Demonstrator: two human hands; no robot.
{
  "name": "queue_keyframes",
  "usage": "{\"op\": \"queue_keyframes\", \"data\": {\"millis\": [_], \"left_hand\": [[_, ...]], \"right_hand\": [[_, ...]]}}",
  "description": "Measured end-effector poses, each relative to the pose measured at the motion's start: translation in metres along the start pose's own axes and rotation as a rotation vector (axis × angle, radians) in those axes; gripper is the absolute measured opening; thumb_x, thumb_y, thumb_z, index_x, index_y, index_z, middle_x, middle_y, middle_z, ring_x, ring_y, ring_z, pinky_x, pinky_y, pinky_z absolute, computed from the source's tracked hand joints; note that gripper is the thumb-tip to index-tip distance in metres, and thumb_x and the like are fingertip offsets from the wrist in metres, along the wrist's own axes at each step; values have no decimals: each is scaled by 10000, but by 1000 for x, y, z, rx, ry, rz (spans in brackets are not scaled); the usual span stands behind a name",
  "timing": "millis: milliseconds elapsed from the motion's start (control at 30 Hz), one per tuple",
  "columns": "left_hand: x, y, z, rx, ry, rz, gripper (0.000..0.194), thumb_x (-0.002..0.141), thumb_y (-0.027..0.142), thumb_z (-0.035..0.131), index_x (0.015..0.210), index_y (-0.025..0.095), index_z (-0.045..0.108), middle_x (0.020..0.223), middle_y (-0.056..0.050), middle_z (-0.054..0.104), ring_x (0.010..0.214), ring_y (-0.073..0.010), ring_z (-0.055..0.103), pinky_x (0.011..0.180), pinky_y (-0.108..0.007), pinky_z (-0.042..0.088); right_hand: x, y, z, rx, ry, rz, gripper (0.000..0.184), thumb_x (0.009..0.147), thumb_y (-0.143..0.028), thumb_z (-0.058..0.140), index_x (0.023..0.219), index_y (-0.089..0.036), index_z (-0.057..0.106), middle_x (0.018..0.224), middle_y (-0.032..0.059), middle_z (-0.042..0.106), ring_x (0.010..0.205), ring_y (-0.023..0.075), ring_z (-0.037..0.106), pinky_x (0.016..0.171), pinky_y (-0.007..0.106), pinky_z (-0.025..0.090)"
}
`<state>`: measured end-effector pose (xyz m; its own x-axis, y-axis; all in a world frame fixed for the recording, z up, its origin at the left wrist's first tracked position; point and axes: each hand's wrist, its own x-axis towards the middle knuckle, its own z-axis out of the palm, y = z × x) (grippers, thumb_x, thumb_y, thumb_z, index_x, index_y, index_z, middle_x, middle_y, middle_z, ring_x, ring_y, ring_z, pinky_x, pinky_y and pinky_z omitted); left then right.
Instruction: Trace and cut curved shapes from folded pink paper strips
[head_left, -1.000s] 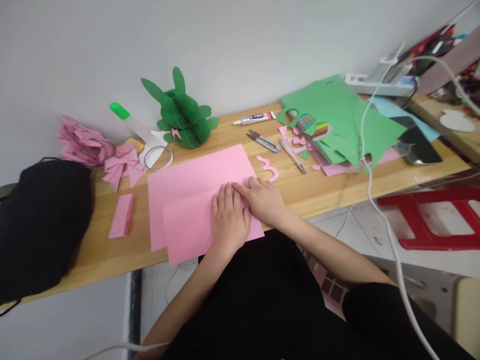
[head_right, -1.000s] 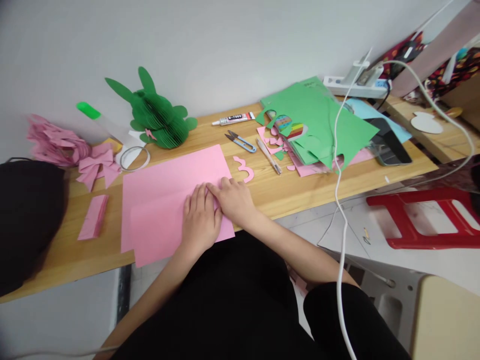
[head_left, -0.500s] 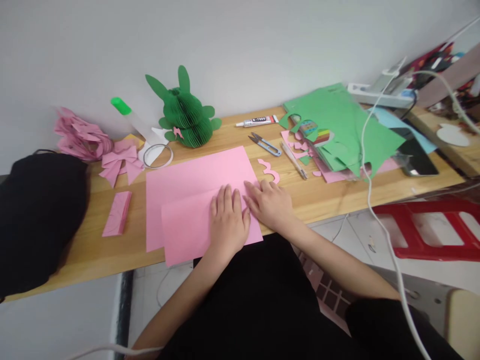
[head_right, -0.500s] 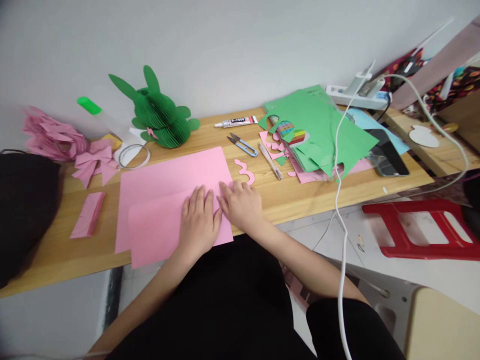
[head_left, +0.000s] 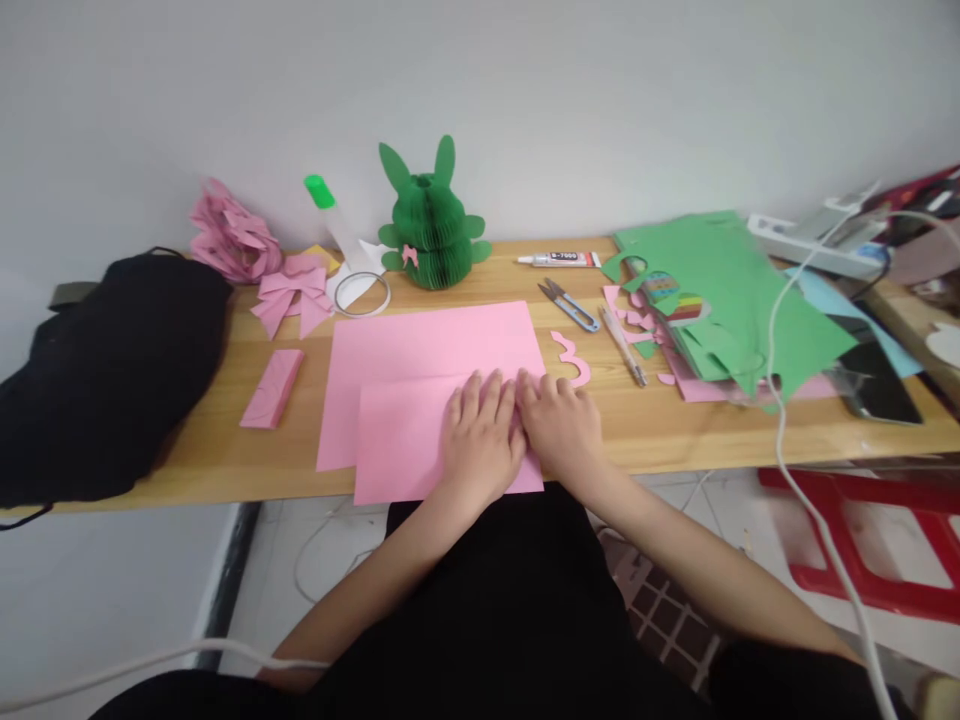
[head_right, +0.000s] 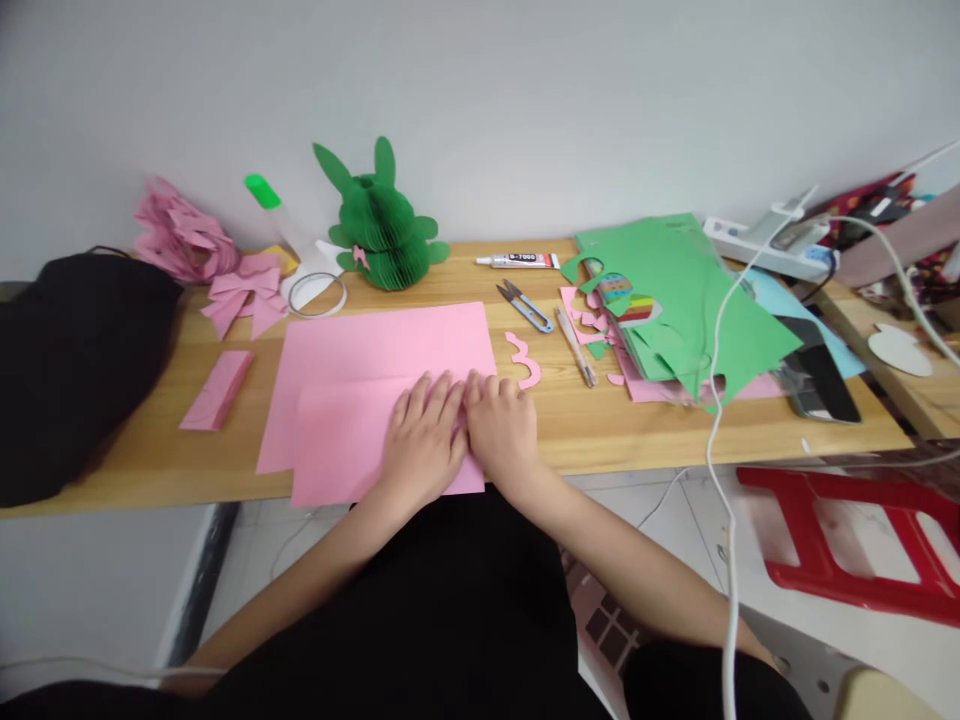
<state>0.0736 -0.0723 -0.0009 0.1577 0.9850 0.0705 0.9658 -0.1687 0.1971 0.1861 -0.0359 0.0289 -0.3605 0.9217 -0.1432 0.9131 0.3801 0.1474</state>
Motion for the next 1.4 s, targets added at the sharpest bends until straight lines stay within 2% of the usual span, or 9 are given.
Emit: {"op": "queue_keyframes", "data": {"millis": [200, 333, 400, 500, 767, 933, 1200, 1300, 1400], "left_hand": [[-9, -18, -7, 16, -1, -35, 574, 961, 448, 377, 1430, 118, 417, 1532, -151, 363, 1425, -298, 317, 1160, -493, 276], [-26, -62, -17, 97, 43, -197, 620, 941, 496, 401, 1398, 77, 437, 1492, -219, 398, 1390, -367, 355, 1105, -569, 315], [-34, -85, -22, 129, 73, -300, 645, 937, 501, 386, 1413, 65, 404, 1480, -229, 412, 1387, -367, 359, 1099, -585, 309], [-41, -108, -27, 129, 70, -331, 660, 930, 500, 364, 1427, 66, 378, 1478, -226, 417, 1381, -350, 375, 1113, -582, 285], [-39, -118, -36, 136, 71, -251, 632, 895, 506, 405, 1362, 82, 453, 1430, -216, 473, 1315, -370, 429, 1083, -550, 326], [-34, -135, -43, 100, 66, -173, 446, 945, 319, 311, 1245, 103, 560, 1340, -177, 553, 1266, -321, 482, 1089, -476, 355], [-29, -149, -40, 80, 118, -170, 372, 968, 296, 343, 1137, 145, 638, 1343, -101, 576, 1325, -281, 430, 1129, -439, 323], [-29, -152, -37, 39, 152, -160, 343, 965, 284, 372, 1119, 146, 646, 1338, -116, 576, 1325, -290, 432, 1131, -468, 313], [-28, -155, -34, -11, 181, -150, 334, 962, 265, 384, 1095, 118, 653, 1307, -149, 590, 1306, -303, 450, 1126, -481, 316]], "right_hand": [[0, -3, 1, -56, 14, -23, 490, 937, -82, 328, 1415, -40, 430, 1041, 219, 660, 930, 287, 624, 699, 362, 467], [1, -2, 8, -56, 45, -11, 494, 926, -59, 319, 1399, -51, 460, 1008, 211, 672, 868, 271, 631, 636, 342, 457], [1, -2, 10, -52, 62, -10, 491, 923, -60, 319, 1387, -56, 477, 988, 203, 677, 852, 271, 628, 619, 339, 450], [2, -2, 11, -45, 87, -15, 485, 913, -64, 326, 1368, -54, 493, 952, 199, 680, 834, 269, 615, 602, 335, 434], [3, -1, 12, 35, 62, 17, 489, 946, -113, 276, 1402, -64, 446, 1046, 221, 647, 921, 284, 588, 658, 345, 422], [2, 1, 15, 119, 84, 30, 483, 956, -161, 269, 1392, -69, 457, 1012, 214, 632, 905, 286, 565, 670, 367, 421], [2, 3, 15, 162, 105, 40, 480, 972, -251, 275, 1359, -61, 486, 982, 221, 616, 874, 305, 581, 638, 371, 415], [1, 5, 18, 219, 176, 73, 469, 950, -296, 364, 1337, -66, 493, 986, 210, 607, 857, 303, 582, 632, 370, 413], [-11, -3, 19, 292, 340, 88, 487, 930, -332, 438, 1319, -43, 494, 993, 210, 609, 849, 301, 576, 649, 392, 429]]}}
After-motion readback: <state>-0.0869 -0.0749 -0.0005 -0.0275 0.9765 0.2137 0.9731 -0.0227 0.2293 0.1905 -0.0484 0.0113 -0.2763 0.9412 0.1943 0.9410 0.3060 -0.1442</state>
